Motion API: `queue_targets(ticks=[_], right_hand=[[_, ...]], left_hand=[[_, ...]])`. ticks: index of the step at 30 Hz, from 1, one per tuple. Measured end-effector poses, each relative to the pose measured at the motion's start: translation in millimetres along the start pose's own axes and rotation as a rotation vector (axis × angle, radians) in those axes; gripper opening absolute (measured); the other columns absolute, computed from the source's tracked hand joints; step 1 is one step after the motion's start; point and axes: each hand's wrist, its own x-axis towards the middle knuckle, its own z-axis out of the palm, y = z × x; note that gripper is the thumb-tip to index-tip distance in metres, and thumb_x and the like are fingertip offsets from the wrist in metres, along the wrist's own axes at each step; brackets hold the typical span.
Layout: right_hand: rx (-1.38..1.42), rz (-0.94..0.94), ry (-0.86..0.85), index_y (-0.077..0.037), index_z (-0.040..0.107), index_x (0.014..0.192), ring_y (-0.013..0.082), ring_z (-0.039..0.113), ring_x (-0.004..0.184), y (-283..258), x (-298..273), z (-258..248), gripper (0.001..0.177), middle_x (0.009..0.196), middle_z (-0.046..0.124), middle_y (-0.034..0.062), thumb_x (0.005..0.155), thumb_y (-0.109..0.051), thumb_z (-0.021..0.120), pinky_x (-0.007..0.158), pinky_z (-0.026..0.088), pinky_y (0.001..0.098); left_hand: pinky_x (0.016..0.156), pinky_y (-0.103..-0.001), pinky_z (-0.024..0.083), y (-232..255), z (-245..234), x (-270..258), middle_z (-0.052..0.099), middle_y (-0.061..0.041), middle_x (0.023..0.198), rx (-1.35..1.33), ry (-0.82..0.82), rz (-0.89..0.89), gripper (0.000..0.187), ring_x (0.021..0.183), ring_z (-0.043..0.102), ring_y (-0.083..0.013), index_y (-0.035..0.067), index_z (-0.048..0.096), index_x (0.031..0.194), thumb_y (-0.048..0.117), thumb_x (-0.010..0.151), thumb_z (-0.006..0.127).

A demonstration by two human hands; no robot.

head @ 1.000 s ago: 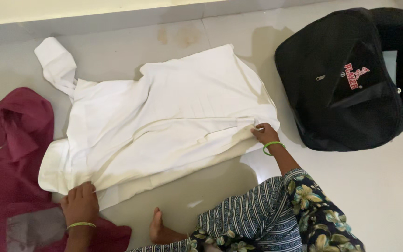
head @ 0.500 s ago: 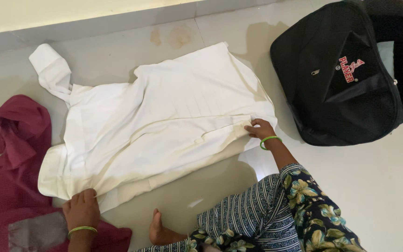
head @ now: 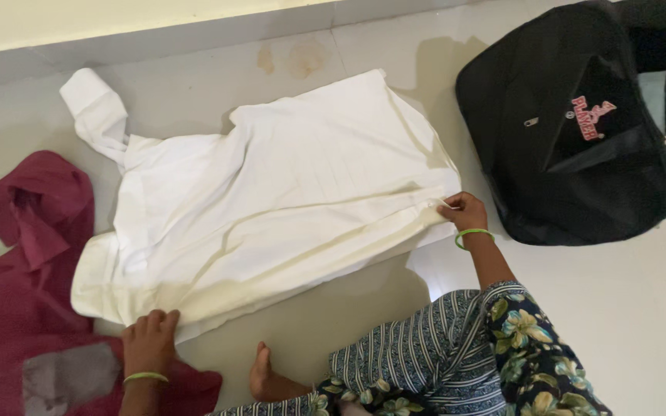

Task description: The person folds a white shirt by laying it flat on the floor, folding in the sleeves and sides, and smoothing the fabric before making the final folds into a square shape.

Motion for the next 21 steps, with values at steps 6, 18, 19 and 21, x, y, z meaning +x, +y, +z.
queue_targets(ticks=[6, 18, 19, 21], right_hand=[[-0.395, -0.114, -0.022, -0.004, 0.074, 0.097, 0.0189, 0.071, 0.084, 10.8, 3.6, 5.1, 0.024, 0.093, 0.076, 0.0097, 0.078, -0.013, 0.087, 0.078, 0.057, 0.0332], [-0.489, -0.825, -0.063, -0.008, 0.068, 0.105, 0.0356, 0.062, 0.108, -114.0, -30.0, 164.7, 0.024, 0.109, 0.070, 0.0132, 0.083, -0.007, 0.077, 0.098, 0.045, 0.0476], [-0.407, -0.943, -0.127, -0.007, 0.070, 0.106, 0.0351, 0.063, 0.107, -128.0, -34.5, 197.9, 0.022, 0.108, 0.071, 0.0129, 0.085, -0.006, 0.076, 0.100, 0.044, 0.0483], [-0.366, -1.007, -0.305, -0.009, 0.072, 0.108, 0.0339, 0.062, 0.108, -152.5, -53.0, 257.0, 0.023, 0.110, 0.072, 0.0116, 0.085, -0.006, 0.075, 0.100, 0.044, 0.0470]], left_hand=[[0.106, -0.049, 0.040, 2.8, -24.4, -9.1, 0.056, -0.003, 0.137, -0.136, 0.055, 0.073, 0.048, 0.126, 0.054, -0.0257, 0.025, 0.060, 0.126, 0.019, 0.079, 0.064], [0.091, -0.048, 0.046, 15.2, -38.3, 8.4, 0.066, -0.007, 0.111, -0.578, 0.268, -0.229, 0.038, 0.106, 0.059, -0.0312, 0.012, 0.066, 0.116, 0.039, 0.090, 0.070], [0.090, -0.047, 0.047, 14.5, -38.1, 7.9, 0.065, -0.008, 0.110, -0.644, 0.277, -0.215, 0.040, 0.106, 0.058, -0.0324, 0.012, 0.067, 0.114, 0.039, 0.086, 0.073], [0.090, -0.047, 0.047, 11.0, -36.5, 6.8, 0.064, -0.009, 0.110, -0.651, 0.300, -0.195, 0.038, 0.105, 0.057, -0.0331, 0.012, 0.069, 0.109, 0.037, 0.083, 0.076]])
